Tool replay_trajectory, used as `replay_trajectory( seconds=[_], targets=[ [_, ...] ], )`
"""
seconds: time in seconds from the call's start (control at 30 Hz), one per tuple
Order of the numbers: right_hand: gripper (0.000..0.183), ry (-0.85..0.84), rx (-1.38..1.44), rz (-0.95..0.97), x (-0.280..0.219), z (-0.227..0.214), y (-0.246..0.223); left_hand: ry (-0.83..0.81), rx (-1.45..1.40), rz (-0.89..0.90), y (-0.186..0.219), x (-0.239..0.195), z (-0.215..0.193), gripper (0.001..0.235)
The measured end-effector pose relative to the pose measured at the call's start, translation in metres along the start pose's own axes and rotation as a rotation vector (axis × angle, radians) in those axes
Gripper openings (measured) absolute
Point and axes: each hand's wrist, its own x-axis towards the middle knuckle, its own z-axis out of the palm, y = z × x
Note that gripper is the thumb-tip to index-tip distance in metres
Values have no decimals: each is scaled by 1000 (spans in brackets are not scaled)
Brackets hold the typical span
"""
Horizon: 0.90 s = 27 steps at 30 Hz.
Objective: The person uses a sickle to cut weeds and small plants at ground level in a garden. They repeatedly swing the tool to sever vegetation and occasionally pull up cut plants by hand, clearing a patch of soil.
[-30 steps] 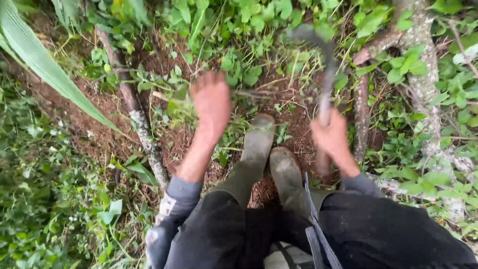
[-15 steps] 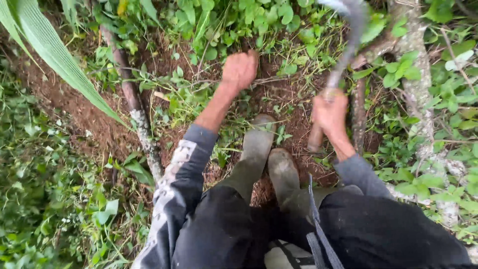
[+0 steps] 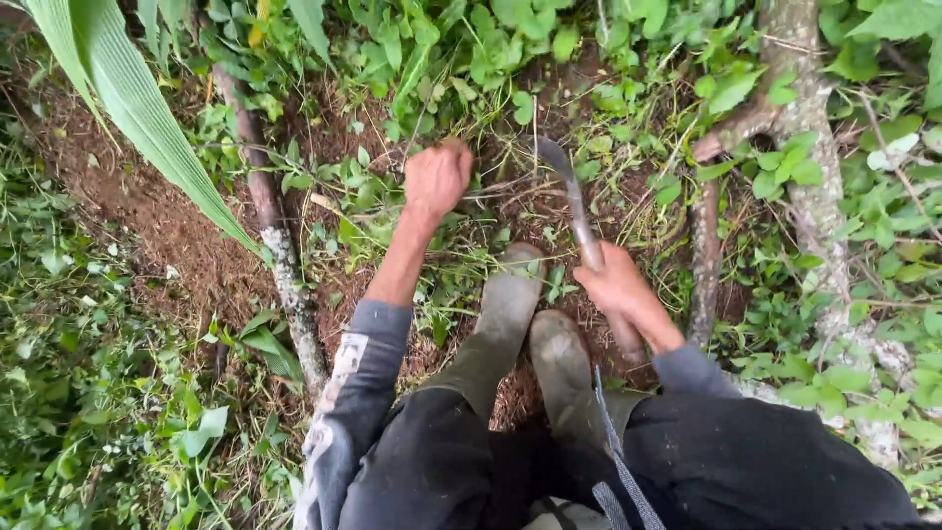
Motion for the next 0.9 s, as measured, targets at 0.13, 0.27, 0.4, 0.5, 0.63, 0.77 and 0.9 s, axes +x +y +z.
replay_trajectory(
  seconds=[0.13, 0.27, 0.4, 0.5, 0.63, 0.77, 0.9],
  targets=[
    [21, 204, -25, -155, 23, -14, -4, 63, 42, -20, -4, -5, 18, 35],
    [21, 243, 100, -263, 53, -23, -36, 52, 20, -17, 6, 2, -4, 33],
    [39, 85, -82, -78, -2, -22, -19, -152, 156, -101, -20, -32, -10, 32],
    [25, 205, -103, -392, 52, -30, -6, 28, 210, -125, -32, -21, 17, 31],
    [26, 316, -4, -427, 58, -10, -43, 76, 197, -168, -31, -30, -7, 34],
    [32, 115, -83, -114, 13, -15, -43, 41, 224, -230, -46, -11, -10, 34],
    [31, 405, -145, -397, 19, -36, -17, -58, 64, -356, -62, -17, 11, 28]
  ],
)
